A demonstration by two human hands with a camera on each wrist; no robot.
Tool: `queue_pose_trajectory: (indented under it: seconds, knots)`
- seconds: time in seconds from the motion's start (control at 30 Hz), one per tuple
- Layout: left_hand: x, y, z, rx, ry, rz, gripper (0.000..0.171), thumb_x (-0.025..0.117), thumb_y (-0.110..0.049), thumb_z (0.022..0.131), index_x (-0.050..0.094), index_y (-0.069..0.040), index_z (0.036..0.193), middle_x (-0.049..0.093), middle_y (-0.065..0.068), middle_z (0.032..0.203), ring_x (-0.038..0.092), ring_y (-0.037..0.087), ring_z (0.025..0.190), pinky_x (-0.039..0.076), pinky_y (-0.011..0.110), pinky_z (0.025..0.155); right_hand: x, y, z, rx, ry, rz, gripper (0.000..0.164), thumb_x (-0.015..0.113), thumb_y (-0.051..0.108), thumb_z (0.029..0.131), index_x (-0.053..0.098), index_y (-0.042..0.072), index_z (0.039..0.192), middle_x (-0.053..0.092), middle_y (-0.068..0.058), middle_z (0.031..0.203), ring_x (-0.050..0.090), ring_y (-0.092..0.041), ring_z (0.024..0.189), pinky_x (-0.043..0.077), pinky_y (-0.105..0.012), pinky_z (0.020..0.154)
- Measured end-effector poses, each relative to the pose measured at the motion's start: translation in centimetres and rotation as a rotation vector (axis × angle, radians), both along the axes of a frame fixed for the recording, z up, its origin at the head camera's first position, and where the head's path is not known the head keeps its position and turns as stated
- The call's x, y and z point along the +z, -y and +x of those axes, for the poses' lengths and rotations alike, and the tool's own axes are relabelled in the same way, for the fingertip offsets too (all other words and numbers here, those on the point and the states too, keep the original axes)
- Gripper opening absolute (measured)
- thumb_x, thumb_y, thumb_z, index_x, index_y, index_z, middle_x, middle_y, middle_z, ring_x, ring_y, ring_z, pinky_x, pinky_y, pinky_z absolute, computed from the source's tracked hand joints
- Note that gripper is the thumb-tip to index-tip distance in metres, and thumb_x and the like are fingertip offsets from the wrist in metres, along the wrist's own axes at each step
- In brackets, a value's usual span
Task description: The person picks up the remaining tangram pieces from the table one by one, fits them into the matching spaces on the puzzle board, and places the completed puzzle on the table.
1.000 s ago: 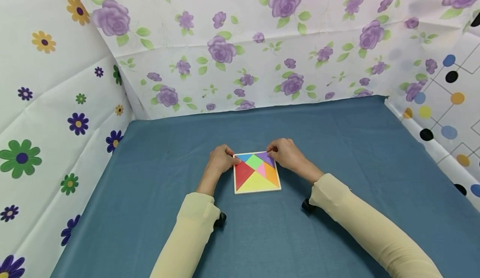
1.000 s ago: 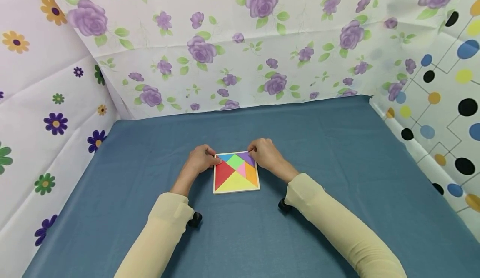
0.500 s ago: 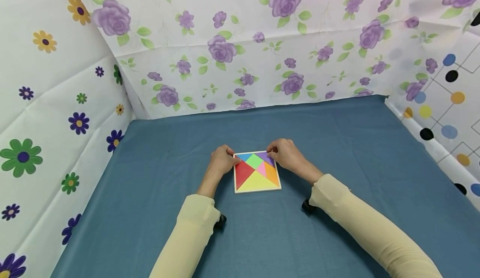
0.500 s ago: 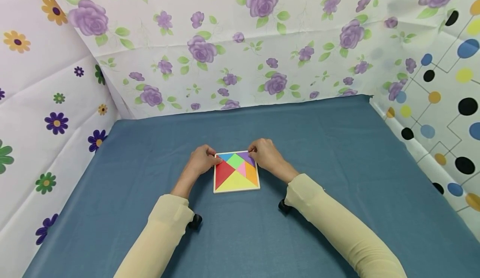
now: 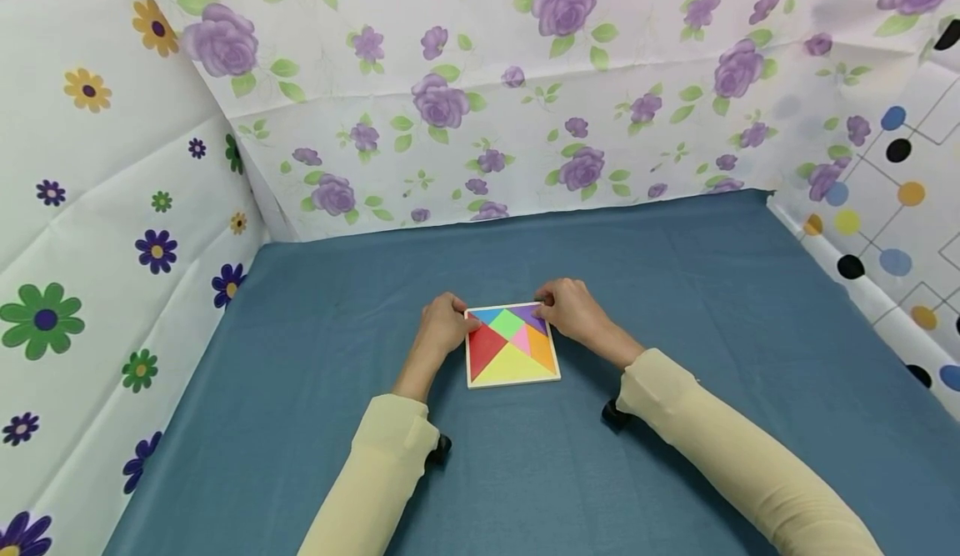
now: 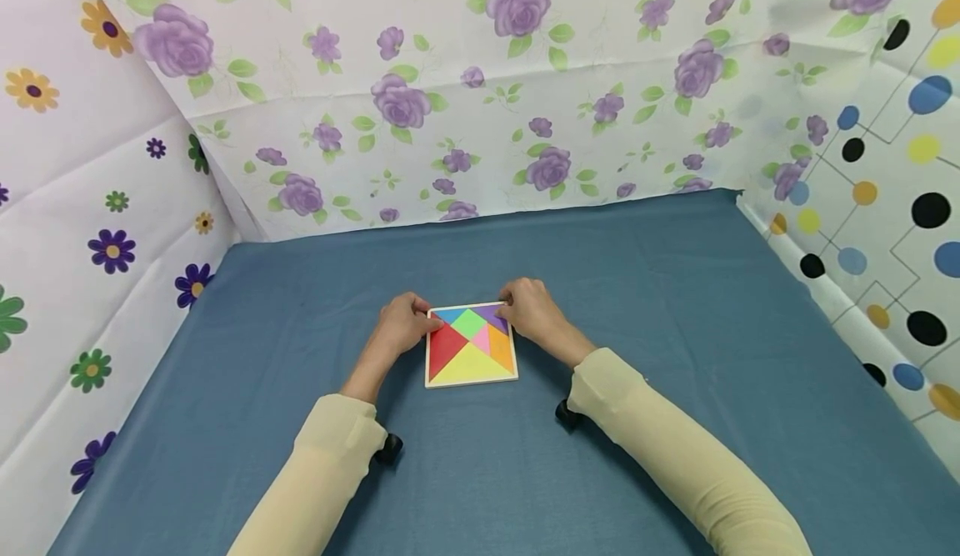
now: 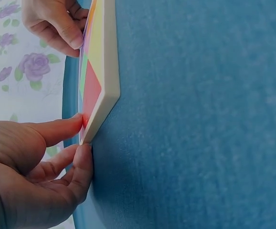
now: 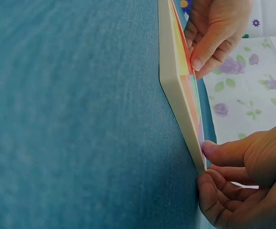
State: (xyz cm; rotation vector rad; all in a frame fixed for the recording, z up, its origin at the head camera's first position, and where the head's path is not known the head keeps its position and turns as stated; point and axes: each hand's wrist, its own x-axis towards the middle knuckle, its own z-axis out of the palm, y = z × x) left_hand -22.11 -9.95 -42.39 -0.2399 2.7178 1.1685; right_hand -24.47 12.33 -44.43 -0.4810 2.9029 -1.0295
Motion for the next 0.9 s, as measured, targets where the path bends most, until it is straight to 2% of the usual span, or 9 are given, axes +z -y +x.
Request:
queue_pose_trajectory:
  seconds: [0.13, 0.23, 0.47, 0.7, 0.8, 0.9]
  knots:
    - [-0.08, -0.1, -0.03, 0.008, -0.001, -0.011, 0.034, 0.075, -0.013, 0.096, 0.062, 0.003, 0.123, 0.063, 0.02, 0.12, 0.061, 0.033, 0.107, 0.055, 0.043, 0.088, 0.08, 0.09, -0.1, -0.005, 0.013, 0.006, 0.024, 0.075, 0.01, 0.096, 0.075, -0.004, 0.116, 0.071, -0.015, 0.096, 0.056, -0.019, 0.066, 0.045, -0.027, 0.057]
    - [-0.13, -0.01, -0.06, 0.006, -0.004, -0.02, 0.034, 0.076, -0.014, 0.095, 0.063, 0.003, 0.122, 0.063, 0.019, 0.118, 0.061, 0.033, 0.108, 0.054, 0.043, 0.089, 0.07, 0.16, -0.18, -0.009, 0.03, 0.01, 0.024, 0.075, 0.011, 0.097, 0.076, -0.003, 0.116, 0.072, -0.017, 0.1, 0.057, -0.019, 0.067, 0.045, -0.027, 0.057]
    - [-0.13, 0.21, -0.18, -0.004, -0.012, -0.032, 0.034, 0.077, -0.015, 0.095, 0.064, 0.003, 0.122, 0.064, 0.019, 0.119, 0.059, 0.033, 0.111, 0.054, 0.043, 0.089, 0.01, 0.18, -0.29, -0.009, 0.042, 0.009, 0.023, 0.075, 0.01, 0.096, 0.076, -0.004, 0.115, 0.071, -0.016, 0.098, 0.056, -0.019, 0.066, 0.046, -0.027, 0.057]
    - [-0.12, 0.21, -0.14, 0.013, -0.011, -0.023, 0.034, 0.071, -0.013, 0.099, 0.066, 0.002, 0.129, 0.064, 0.018, 0.126, 0.058, 0.033, 0.117, 0.055, 0.042, 0.09, 0.04, 0.13, -0.15, 0.0, 0.025, 0.005, 0.02, 0.072, 0.011, 0.099, 0.076, -0.003, 0.112, 0.063, -0.011, 0.078, 0.052, -0.017, 0.058, 0.041, -0.027, 0.055]
    - [0.03, 0.39, -0.04, 0.003, -0.016, -0.009, 0.033, 0.065, -0.011, 0.102, 0.066, 0.002, 0.132, 0.064, 0.019, 0.131, 0.059, 0.035, 0.12, 0.056, 0.042, 0.09, 0.1, 0.08, 0.0, -0.003, 0.033, 0.014, 0.02, 0.069, 0.012, 0.101, 0.075, -0.003, 0.114, 0.064, -0.011, 0.08, 0.052, -0.018, 0.058, 0.04, -0.028, 0.055]
    - [0.11, 0.69, -0.03, -0.013, -0.025, 0.0, 0.031, 0.06, -0.009, 0.105, 0.066, 0.002, 0.133, 0.065, 0.02, 0.133, 0.058, 0.036, 0.124, 0.055, 0.043, 0.09, 0.2, 0.0, 0.17, -0.004, 0.029, 0.025, 0.022, 0.067, 0.011, 0.102, 0.075, -0.003, 0.117, 0.07, -0.012, 0.092, 0.055, -0.018, 0.064, 0.044, -0.028, 0.058]
